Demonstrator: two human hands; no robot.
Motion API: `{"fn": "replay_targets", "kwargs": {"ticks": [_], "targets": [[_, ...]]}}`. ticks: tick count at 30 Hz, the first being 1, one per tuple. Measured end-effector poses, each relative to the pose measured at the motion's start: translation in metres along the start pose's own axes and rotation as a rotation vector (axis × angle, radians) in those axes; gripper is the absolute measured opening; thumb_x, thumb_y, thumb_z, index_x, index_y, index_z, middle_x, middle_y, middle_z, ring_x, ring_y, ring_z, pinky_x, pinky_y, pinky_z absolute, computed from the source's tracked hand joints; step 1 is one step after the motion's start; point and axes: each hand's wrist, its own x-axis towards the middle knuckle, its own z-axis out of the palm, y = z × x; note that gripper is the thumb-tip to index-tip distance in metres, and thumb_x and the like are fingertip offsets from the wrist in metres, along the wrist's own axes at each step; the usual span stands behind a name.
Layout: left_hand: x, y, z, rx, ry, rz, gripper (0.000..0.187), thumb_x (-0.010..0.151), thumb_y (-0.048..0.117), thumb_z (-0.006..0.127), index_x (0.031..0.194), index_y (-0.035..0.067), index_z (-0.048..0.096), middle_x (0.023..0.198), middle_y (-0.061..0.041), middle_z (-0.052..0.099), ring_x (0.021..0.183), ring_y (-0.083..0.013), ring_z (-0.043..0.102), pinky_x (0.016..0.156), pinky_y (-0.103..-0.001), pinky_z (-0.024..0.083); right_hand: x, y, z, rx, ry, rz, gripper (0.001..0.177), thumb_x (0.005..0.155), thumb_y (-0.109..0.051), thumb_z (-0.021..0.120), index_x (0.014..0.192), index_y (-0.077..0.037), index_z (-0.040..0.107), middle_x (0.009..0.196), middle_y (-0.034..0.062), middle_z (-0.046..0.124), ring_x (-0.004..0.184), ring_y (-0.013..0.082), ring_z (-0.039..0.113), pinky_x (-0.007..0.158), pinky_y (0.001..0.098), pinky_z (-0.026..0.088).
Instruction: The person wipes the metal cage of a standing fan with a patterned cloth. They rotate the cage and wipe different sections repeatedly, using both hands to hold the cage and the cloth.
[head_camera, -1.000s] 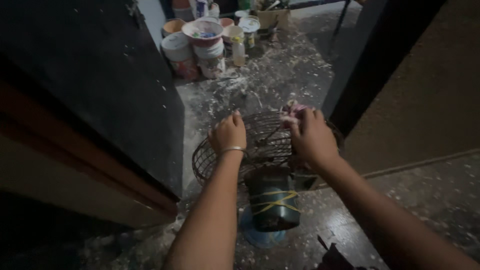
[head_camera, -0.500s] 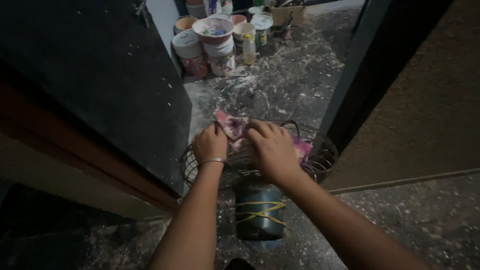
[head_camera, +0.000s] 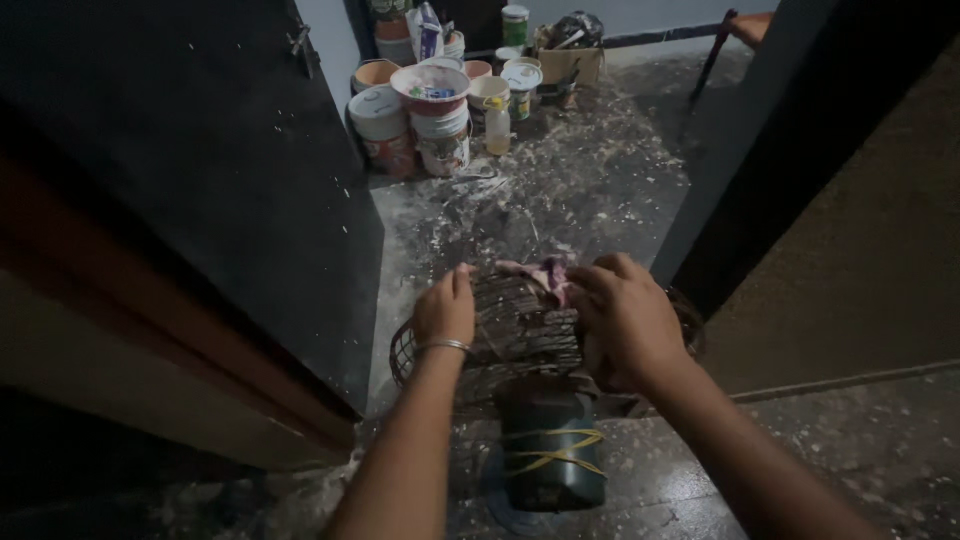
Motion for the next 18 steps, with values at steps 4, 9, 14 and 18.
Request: {"fn": "replay_targets", "kwargs": {"ticks": [4,9,14,18], "targets": [[-0.011,-0.01,0.019,-0.03,0.161,0.081,0.057,0.103,0.044,0.034,0.092,0.018,0.084,0.092,-0.015,0.077,0.083,-0.0391,0.072,0.074,-0.05,0.056,-0.001,-0.031,0.003,-0.088,-0.112,0.106,0.026,0.089,-0.025,0.071,0.114,-0.019,0.076,0.128,0.0043,0.064,0.117,0.0275,0.061,0.094,0.0414,0.051],[-0.006,-0.012,0.032,0.081,0.184,0.061,0.061,0.104,0.043,0.039,0.078,0.005,0.077,0.081,-0.022,0.073,0.072,-0.0429,0.07,0.065,-0.053,0.055,0.007,-0.085,0.024,-0.155,-0.045,-0.126,0.034,0.072,-0.012,0.075,0.105,-0.019,0.079,0.128,-0.0016,0.067,0.115,0.0242,0.064,0.09,0.0377,0.055],[-0.001,-0.011,0.021,0.056,0.172,0.119,0.057,0.104,0.04,0.041,0.072,0.006,0.074,0.073,-0.023,0.071,0.067,-0.0418,0.07,0.059,-0.053,0.054,0.018,-0.121,0.022,-0.263,-0.33,0.056,0.045,0.062,-0.014,0.085,0.105,-0.027,0.079,0.125,-0.0025,0.062,0.117,0.0217,0.059,0.091,0.0373,0.054],[-0.018,-0.003,0.023,0.015,0.201,0.219,0.053,0.103,0.036,0.044,0.072,0.005,0.074,0.076,-0.022,0.072,0.068,-0.0434,0.068,0.064,-0.055,0.053,0.005,-0.107,0.011,-0.264,-0.155,-0.078,0.036,0.07,-0.012,0.082,0.103,-0.025,0.079,0.122,0.0004,0.066,0.115,0.0246,0.061,0.089,0.0393,0.055]]}}
